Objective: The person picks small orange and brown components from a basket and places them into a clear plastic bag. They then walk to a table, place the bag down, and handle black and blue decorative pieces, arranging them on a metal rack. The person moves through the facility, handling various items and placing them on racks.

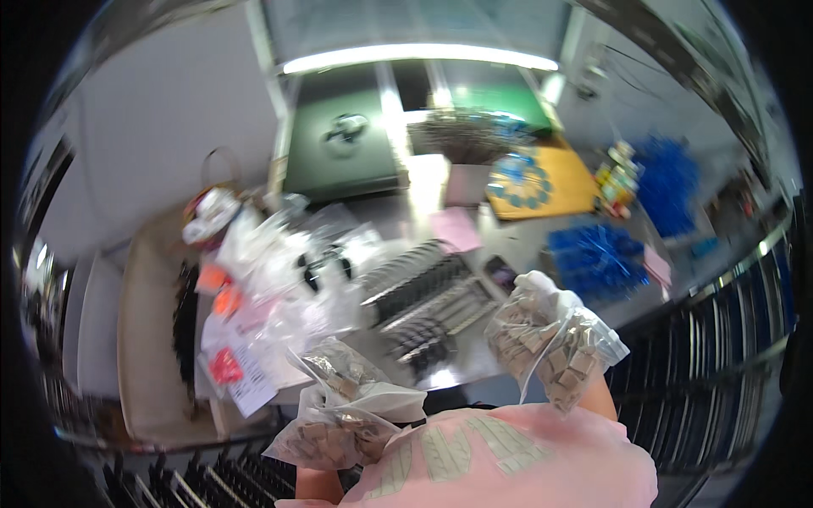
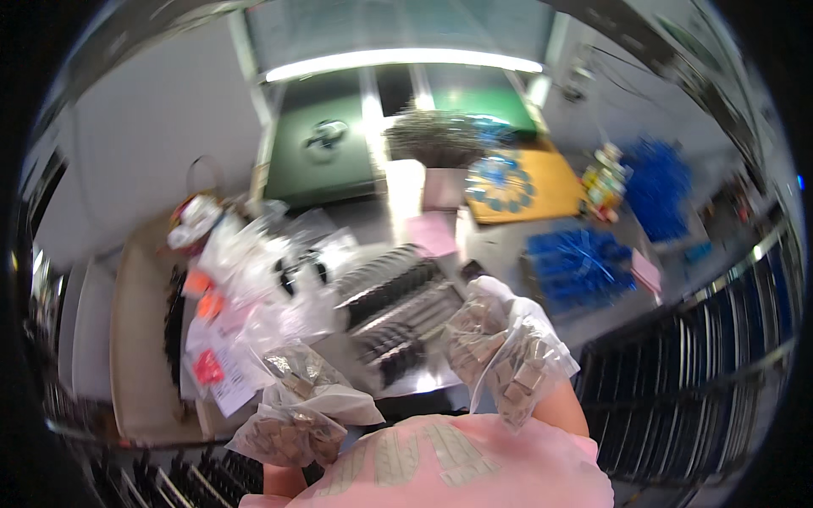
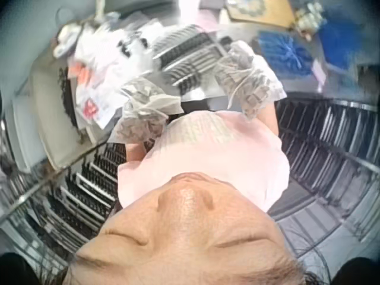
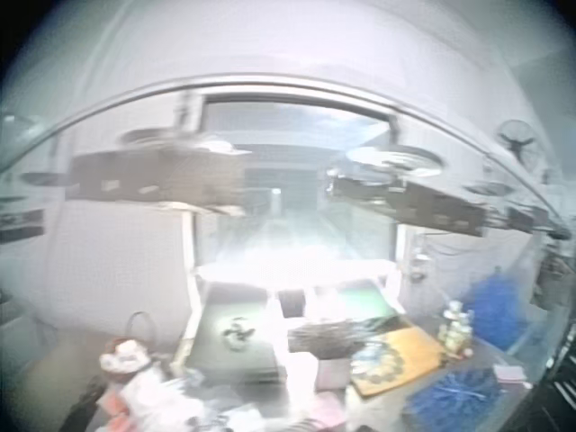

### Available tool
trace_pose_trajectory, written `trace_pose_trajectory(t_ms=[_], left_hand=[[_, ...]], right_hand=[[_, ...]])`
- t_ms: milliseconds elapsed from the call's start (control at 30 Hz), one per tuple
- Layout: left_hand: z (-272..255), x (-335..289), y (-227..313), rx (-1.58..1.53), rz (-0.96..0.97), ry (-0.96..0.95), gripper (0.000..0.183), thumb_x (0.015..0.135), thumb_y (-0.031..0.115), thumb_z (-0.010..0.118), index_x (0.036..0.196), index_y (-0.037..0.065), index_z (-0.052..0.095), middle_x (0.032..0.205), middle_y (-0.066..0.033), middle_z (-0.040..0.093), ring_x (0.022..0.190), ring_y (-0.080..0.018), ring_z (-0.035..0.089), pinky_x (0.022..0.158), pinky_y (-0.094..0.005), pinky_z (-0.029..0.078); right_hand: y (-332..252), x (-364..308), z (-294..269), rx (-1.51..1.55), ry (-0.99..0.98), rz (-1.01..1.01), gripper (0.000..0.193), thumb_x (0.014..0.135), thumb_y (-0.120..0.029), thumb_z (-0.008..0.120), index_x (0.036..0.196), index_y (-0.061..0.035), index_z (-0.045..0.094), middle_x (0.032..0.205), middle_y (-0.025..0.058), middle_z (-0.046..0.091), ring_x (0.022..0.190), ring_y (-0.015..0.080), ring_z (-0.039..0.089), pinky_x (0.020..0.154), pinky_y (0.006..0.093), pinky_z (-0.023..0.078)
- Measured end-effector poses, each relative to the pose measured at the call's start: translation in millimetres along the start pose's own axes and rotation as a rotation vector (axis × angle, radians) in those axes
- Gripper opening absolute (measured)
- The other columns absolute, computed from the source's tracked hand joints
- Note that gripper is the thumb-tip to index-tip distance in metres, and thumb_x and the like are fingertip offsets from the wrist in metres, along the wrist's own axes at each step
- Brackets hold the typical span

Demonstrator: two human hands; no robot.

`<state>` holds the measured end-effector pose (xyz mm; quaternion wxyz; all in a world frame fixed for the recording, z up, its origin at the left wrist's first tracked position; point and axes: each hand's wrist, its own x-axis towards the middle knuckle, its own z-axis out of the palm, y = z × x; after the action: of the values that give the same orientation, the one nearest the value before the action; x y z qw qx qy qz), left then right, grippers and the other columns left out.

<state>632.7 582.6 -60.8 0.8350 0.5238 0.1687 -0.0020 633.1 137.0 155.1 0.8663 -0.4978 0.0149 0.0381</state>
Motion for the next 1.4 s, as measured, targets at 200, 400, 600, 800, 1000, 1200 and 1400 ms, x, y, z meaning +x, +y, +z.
trace_pose_trajectory(t_ms=[200, 400, 600, 800, 1000, 1200, 1400], left_hand=[[189, 5, -77, 0.112, -0.122, -0.312, 0.032, 0.099, 0.023, 0.052, 0.121, 0.001, 0.06, 0.113, -0.0097, 0.067, 0.101, -0.021, 0.064, 0.091, -0.0321, 0.052], [386, 12, -150, 0.27, -0.249, -0.729, 0.033, 0.099, 0.024, 0.053, 0.121, 0.001, 0.06, 0.113, -0.0098, 0.067, 0.101, -0.0208, 0.064, 0.091, -0.0319, 0.051], [582, -40, -265, 0.523, -0.474, -1.243, 0.033, 0.099, 0.024, 0.053, 0.122, 0.001, 0.06, 0.114, -0.0099, 0.067, 0.101, -0.0207, 0.064, 0.091, -0.0318, 0.051], [703, -199, -397, 0.718, -0.723, -1.864, 0.033, 0.099, 0.024, 0.054, 0.122, 0.001, 0.06, 0.114, -0.0099, 0.067, 0.102, -0.0206, 0.064, 0.092, -0.0316, 0.051], [749, -416, -486, 0.873, -0.97, -2.53, 0.033, 0.099, 0.024, 0.054, 0.122, 0.001, 0.06, 0.115, -0.01, 0.067, 0.102, -0.0204, 0.064, 0.092, -0.0314, 0.051], [666, -616, -510, 0.934, -1.091, -3.073, 0.034, 0.099, 0.025, 0.054, 0.122, 0.001, 0.06, 0.116, -0.0101, 0.067, 0.102, -0.0203, 0.064, 0.092, -0.0313, 0.051], [546, -786, -513, 0.134, -0.582, -3.405, 0.034, 0.099, 0.025, 0.055, 0.122, 0.001, 0.06, 0.116, -0.0102, 0.067, 0.103, -0.0202, 0.064, 0.092, -0.0311, 0.051]], right_hand=[[-43, -131, -166, 0.115, 0.179, -0.188, 0.048, 0.086, -0.032, 0.074, 0.119, -0.0017, 0.059, 0.118, 0.0104, 0.06, 0.104, 0.0233, 0.062, 0.09, 0.0343, 0.052], [-38, -244, -266, 0.253, 0.34, -0.437, 0.053, 0.085, -0.038, 0.075, 0.121, -0.0022, 0.058, 0.116, 0.0091, 0.061, 0.101, 0.0241, 0.063, 0.089, 0.0345, 0.053], [-3, -336, -305, 0.499, 0.785, -0.753, 0.053, 0.087, -0.035, 0.075, 0.124, -0.0021, 0.056, 0.114, 0.0069, 0.062, 0.101, 0.022, 0.063, 0.089, 0.0343, 0.053], [64, -403, -274, 0.557, 1.316, -1.161, 0.047, 0.098, -0.02, 0.063, 0.139, -0.0045, 0.048, 0.125, 0.0069, 0.063, 0.112, 0.0187, 0.062, 0.1, 0.0383, 0.05], [127, -414, -256, 0.854, 2.105, -1.469, 0.025, 0.096, -0.026, 0.068, 0.111, -0.0072, 0.06, 0.108, 0.0022, 0.064, 0.104, 0.0141, 0.059, 0.096, 0.0324, 0.046], [157, -397, -235, 1.024, 2.787, -1.505, 0.02, 0.095, -0.026, 0.068, 0.091, -0.0115, 0.055, 0.087, -0.0036, 0.051, 0.081, 0.0091, 0.047, 0.073, 0.0264, 0.04], [148, -460, -228, 1.113, 2.814, -1.827, 0.033, 0.097, -0.013, 0.063, 0.127, -0.0001, 0.058, 0.107, 0.0011, 0.062, 0.099, 0.0092, 0.055, 0.09, 0.0269, 0.047]])
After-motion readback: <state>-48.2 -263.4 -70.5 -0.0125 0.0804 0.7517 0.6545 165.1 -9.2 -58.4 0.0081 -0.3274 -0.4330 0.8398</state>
